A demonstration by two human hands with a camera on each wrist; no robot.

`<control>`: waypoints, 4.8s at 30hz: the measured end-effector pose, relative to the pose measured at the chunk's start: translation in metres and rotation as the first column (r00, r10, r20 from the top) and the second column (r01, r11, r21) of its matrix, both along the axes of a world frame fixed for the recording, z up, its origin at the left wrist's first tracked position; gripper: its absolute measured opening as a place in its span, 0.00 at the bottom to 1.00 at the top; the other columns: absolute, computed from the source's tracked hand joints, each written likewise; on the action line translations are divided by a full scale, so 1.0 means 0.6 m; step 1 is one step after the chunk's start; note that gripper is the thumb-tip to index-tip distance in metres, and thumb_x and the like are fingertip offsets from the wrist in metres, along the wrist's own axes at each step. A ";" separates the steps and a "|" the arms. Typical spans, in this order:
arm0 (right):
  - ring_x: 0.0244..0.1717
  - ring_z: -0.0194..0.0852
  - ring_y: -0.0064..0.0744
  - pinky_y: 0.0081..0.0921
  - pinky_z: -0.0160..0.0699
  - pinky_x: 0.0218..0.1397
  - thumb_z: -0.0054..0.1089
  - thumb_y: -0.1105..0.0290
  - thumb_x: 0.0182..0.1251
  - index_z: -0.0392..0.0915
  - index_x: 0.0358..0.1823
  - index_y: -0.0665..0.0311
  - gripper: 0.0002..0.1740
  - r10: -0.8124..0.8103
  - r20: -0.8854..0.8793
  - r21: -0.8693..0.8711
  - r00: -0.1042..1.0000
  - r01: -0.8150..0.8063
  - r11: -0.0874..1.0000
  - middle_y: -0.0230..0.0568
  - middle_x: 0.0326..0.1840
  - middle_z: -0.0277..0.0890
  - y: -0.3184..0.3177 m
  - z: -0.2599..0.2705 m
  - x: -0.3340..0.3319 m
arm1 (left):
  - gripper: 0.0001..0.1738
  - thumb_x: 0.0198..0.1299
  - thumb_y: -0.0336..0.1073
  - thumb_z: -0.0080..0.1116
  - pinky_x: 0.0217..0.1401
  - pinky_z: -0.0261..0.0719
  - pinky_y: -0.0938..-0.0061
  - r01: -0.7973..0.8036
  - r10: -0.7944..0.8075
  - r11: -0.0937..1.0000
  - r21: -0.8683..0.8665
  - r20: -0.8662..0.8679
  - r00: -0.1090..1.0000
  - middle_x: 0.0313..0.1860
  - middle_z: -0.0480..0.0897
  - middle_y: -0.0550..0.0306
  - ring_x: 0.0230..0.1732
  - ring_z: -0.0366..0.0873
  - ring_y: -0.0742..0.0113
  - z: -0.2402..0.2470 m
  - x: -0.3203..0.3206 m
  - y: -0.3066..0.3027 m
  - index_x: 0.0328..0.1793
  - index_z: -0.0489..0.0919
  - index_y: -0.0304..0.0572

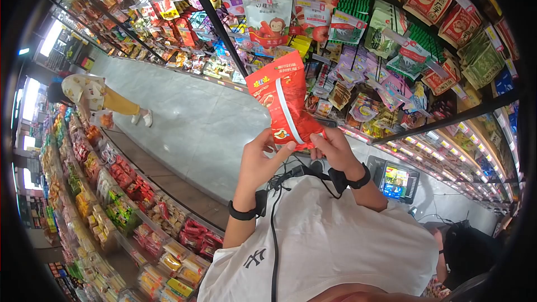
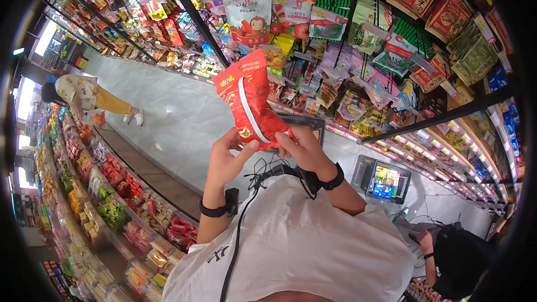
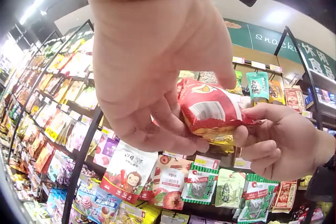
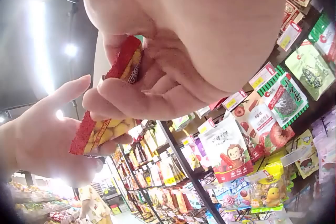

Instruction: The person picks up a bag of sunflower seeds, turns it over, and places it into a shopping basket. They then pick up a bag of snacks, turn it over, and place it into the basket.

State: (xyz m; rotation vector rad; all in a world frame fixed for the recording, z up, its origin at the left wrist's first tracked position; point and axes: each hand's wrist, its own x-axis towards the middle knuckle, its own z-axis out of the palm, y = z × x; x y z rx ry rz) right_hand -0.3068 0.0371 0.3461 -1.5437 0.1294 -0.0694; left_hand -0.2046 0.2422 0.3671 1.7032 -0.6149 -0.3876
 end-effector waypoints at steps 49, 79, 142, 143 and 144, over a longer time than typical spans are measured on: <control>0.25 0.79 0.25 0.26 0.78 0.33 0.47 0.55 0.83 0.78 0.62 0.70 0.25 0.181 0.035 -0.160 0.983 -0.173 0.972 0.37 0.27 0.79 0.068 0.025 0.035 | 0.14 0.70 0.36 0.52 0.42 0.78 0.61 0.005 -0.002 1.000 0.024 -0.098 0.995 0.35 0.84 0.40 0.35 0.83 0.46 -0.041 0.009 0.059 0.52 0.77 0.31; 0.25 0.74 0.19 0.21 0.74 0.31 0.44 0.57 0.85 0.81 0.41 0.68 0.23 0.098 -0.065 0.113 0.993 -0.090 0.990 0.34 0.25 0.80 0.220 -0.040 0.042 | 0.23 0.61 0.42 0.74 0.44 0.81 0.70 -0.021 0.022 0.997 0.073 -0.012 1.000 0.37 0.90 0.49 0.37 0.87 0.63 -0.022 -0.015 0.244 0.54 0.82 0.34; 0.21 0.71 0.13 0.17 0.69 0.23 0.55 0.62 0.79 0.86 0.46 0.72 0.19 0.162 -0.044 0.003 0.986 -0.162 0.987 0.29 0.25 0.80 0.262 -0.036 0.024 | 0.07 0.72 0.28 0.58 0.46 0.78 0.74 -0.356 0.230 0.855 -0.377 -0.340 0.912 0.42 0.86 0.58 0.39 0.83 0.71 -0.064 -0.082 0.340 0.53 0.79 0.35; 0.21 0.71 0.13 0.17 0.69 0.23 0.55 0.62 0.79 0.86 0.46 0.72 0.19 0.161 -0.053 -0.002 0.986 -0.161 0.987 0.29 0.25 0.80 0.264 -0.035 0.024 | 0.06 0.71 0.28 0.59 0.44 0.75 0.75 -0.376 0.248 0.851 -0.367 -0.350 0.903 0.41 0.86 0.59 0.38 0.83 0.71 -0.061 -0.081 0.338 0.51 0.80 0.37; 0.21 0.71 0.13 0.17 0.69 0.23 0.55 0.61 0.79 0.86 0.45 0.72 0.19 0.159 -0.060 -0.007 0.985 -0.160 0.987 0.29 0.25 0.80 0.266 -0.035 0.024 | 0.05 0.70 0.28 0.59 0.42 0.73 0.76 -0.395 0.266 0.847 -0.357 -0.359 0.895 0.39 0.86 0.59 0.37 0.83 0.72 -0.060 -0.079 0.337 0.50 0.80 0.38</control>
